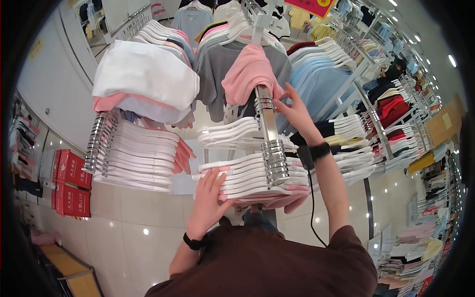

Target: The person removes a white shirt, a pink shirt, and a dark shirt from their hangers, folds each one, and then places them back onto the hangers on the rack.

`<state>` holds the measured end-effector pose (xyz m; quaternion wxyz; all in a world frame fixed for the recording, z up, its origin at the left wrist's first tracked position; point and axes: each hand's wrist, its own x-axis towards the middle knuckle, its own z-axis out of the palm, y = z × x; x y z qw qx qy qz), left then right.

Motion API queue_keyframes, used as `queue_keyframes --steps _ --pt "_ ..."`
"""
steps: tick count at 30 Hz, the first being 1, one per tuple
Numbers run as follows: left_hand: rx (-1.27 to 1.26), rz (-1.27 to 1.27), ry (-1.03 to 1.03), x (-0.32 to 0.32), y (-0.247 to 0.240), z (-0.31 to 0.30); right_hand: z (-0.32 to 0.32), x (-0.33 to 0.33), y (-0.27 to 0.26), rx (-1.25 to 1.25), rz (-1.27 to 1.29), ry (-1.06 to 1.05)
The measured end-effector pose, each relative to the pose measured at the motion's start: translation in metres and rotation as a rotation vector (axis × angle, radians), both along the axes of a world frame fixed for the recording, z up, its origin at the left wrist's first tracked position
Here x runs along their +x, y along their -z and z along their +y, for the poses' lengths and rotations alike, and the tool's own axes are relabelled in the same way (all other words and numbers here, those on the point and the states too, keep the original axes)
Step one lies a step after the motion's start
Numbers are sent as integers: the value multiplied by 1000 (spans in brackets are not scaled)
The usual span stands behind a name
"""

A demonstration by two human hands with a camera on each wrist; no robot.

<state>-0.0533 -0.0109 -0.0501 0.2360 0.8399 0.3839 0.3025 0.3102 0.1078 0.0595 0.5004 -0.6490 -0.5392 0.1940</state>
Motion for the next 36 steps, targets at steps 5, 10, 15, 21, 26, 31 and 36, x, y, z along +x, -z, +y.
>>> queue_keyframes --steps 5,10,15,21,26,31,36 --pt "-7 -14 -29 -11 1 -12 44 37 -3 -199 181 -150" --pt "-54 -62 -76 -19 5 -20 46 50 -79 128 516 -21" --pt "-112 -174 -67 -17 -24 -23 18 -22 -171 478 429 -270" --pt "-288 -678 -111 -10 -61 -30 -118 -107 -197 347 -310 -750" --pt "-668 -1006 63 1 -58 -30 -163 -173 -126 -56 -99 -1573" --pt "-931 -1098 56 -10 -36 -44 -189 -199 -48 -51 199 -1551" --pt "-1100 -1157 -6 -45 -9 -58 -219 -158 8 -222 613 -1101"
